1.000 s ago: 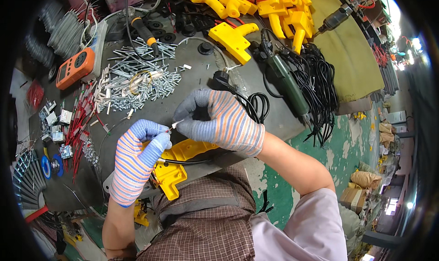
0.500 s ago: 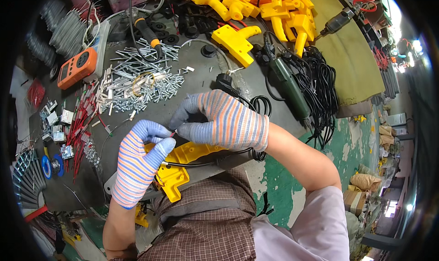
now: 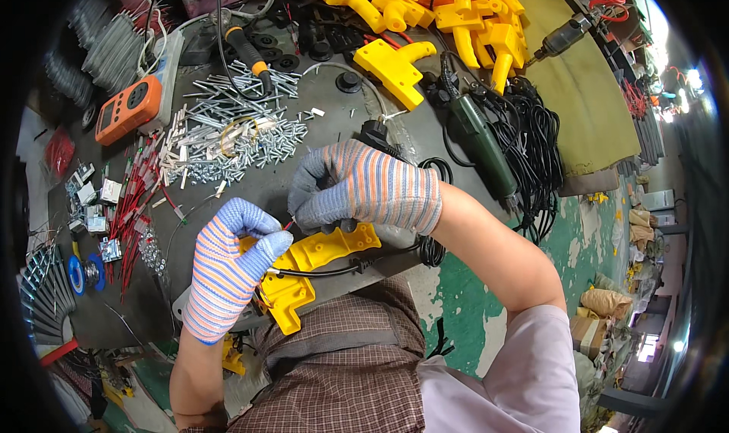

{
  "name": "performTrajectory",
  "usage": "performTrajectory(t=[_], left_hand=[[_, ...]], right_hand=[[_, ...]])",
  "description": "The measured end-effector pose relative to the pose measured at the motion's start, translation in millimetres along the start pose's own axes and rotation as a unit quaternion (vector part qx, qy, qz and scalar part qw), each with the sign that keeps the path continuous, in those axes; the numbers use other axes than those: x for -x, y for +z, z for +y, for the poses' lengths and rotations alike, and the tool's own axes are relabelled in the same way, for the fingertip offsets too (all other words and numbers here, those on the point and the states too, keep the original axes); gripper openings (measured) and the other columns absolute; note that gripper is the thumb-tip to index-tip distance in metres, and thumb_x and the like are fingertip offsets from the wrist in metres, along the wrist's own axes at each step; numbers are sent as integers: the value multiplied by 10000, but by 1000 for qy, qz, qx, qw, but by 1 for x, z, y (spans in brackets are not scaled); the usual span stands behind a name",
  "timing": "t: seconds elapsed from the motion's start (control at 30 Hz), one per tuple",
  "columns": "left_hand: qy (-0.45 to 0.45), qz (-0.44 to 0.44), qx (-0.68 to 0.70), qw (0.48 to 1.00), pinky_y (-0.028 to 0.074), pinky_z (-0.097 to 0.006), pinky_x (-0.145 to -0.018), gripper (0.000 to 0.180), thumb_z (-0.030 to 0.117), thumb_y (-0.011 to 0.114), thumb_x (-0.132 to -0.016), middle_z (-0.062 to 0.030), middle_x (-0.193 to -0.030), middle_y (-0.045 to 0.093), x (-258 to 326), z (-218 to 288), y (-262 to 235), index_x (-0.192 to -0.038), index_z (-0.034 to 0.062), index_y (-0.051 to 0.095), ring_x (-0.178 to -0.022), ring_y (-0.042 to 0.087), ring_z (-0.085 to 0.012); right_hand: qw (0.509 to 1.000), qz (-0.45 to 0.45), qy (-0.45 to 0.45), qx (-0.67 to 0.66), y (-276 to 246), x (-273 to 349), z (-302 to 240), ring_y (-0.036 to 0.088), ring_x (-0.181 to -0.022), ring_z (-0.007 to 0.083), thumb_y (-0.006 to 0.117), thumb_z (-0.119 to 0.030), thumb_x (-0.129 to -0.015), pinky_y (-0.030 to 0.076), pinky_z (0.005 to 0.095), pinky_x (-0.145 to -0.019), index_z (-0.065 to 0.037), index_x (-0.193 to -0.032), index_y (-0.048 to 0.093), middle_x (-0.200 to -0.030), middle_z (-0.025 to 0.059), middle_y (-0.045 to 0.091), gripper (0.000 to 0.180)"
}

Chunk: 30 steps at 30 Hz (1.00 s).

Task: The person assembles and solders wires and a switch component inside a yellow plastic tool housing using a soldering iron and solder, securing the components with screws.

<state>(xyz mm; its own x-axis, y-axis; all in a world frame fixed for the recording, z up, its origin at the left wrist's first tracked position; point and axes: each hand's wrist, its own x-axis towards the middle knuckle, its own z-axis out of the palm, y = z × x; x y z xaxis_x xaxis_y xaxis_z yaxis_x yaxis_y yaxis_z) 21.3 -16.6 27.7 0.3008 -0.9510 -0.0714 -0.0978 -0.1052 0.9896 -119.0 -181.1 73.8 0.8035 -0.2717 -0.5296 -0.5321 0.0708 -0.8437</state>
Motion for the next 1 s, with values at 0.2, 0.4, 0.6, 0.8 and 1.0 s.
performTrajectory(t=[0.2,0.4,0.6,0.8,1.0], left_hand=[[-21,-11,8,1000,475,-244,-704,148,104,720,-813,-34,-768,619,-1,2,0,-864,9,619,-726,558,-84],[-21,-6,40,999,474,-243,-703,147,101,722,-808,-32,-770,623,0,-1,-1,-868,8,626,-730,555,-82],[-26,-15,30,999,475,-242,-704,144,102,727,-803,-29,-775,629,-1,-1,0,-861,11,631,-723,555,-80],[-50,17,84,995,472,-238,-685,225,105,753,-791,-17,-760,584,1,-7,1,-870,27,557,-722,540,-74],[-25,-1,77,997,469,-241,-676,258,107,760,-788,-15,-753,559,3,-8,-4,-869,37,525,-711,517,-70]], right_hand=[[998,13,-45,32,1,-1,2,599,-730,79,757,-146,-746,490,239,-670,-28,-867,679,-774,16,656,186],[999,1,-39,16,1,-5,6,593,-722,78,750,-131,-749,487,237,-676,-19,-851,683,-763,14,655,166],[998,-40,-50,-6,4,-8,12,583,-737,79,752,-121,-771,470,231,-671,-11,-905,672,-795,13,651,191],[982,18,-147,117,11,1,15,606,-819,124,714,-177,-796,485,272,-742,-25,-947,667,-874,53,660,219],[973,48,-161,159,17,3,12,631,-805,176,671,-205,-793,491,305,-758,-36,-951,660,-818,95,653,232]])
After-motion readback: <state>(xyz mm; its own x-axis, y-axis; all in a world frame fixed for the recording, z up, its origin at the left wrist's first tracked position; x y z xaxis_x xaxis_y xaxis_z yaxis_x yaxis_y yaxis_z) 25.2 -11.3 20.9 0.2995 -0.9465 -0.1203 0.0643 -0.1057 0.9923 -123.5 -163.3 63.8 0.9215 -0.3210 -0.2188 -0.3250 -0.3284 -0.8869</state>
